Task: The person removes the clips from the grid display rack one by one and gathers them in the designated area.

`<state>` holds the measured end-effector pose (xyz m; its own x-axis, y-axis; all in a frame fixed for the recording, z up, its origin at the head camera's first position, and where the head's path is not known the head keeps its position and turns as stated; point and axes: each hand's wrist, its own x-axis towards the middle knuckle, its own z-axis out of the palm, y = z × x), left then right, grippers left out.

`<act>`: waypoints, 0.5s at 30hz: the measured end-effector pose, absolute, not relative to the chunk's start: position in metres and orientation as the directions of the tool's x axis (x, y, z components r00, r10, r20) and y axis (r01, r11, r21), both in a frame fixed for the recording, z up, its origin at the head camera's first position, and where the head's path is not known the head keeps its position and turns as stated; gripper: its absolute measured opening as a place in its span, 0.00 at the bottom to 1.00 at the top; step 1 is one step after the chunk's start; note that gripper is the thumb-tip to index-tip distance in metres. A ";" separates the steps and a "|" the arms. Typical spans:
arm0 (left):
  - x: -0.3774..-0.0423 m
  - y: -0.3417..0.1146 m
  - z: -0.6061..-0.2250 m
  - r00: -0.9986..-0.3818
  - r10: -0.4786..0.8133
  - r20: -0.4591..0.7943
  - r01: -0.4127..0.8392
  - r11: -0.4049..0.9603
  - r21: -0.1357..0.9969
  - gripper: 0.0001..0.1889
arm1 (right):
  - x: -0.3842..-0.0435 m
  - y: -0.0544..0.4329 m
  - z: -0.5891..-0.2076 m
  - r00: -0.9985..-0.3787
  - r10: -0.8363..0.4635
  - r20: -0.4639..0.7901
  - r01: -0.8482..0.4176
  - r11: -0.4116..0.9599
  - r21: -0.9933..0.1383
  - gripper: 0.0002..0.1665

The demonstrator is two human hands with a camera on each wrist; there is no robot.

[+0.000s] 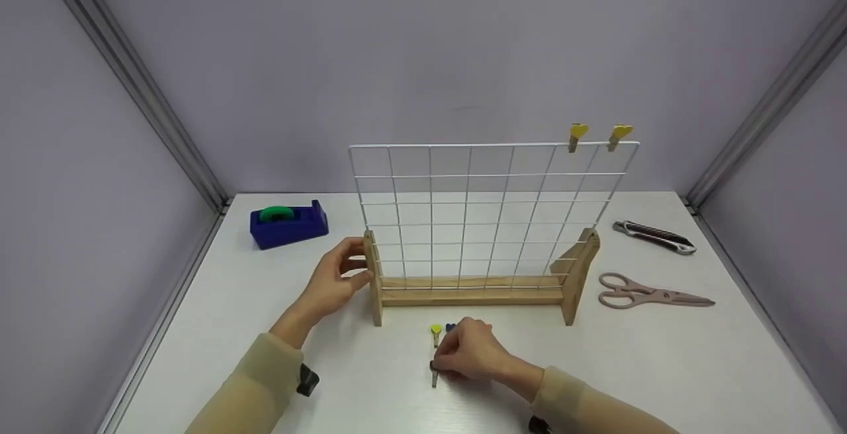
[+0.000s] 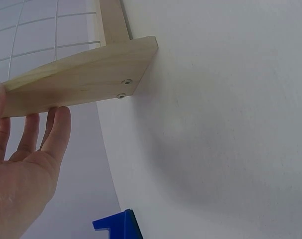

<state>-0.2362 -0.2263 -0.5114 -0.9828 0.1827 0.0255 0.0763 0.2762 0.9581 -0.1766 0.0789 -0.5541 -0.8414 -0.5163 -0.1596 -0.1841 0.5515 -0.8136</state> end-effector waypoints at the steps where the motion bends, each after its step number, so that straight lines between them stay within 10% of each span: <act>1: -0.236 -0.226 -0.512 -0.983 0.183 0.027 0.078 0.277 0.958 0.29 | -0.177 0.079 -0.554 -0.840 -0.519 -0.156 -0.188 0.550 -0.814 0.04; 15: -0.237 -0.228 -0.513 -0.981 0.192 0.034 0.087 0.271 0.959 0.28 | -0.174 0.091 -0.550 -0.834 -0.540 -0.112 -0.247 0.547 -0.800 0.02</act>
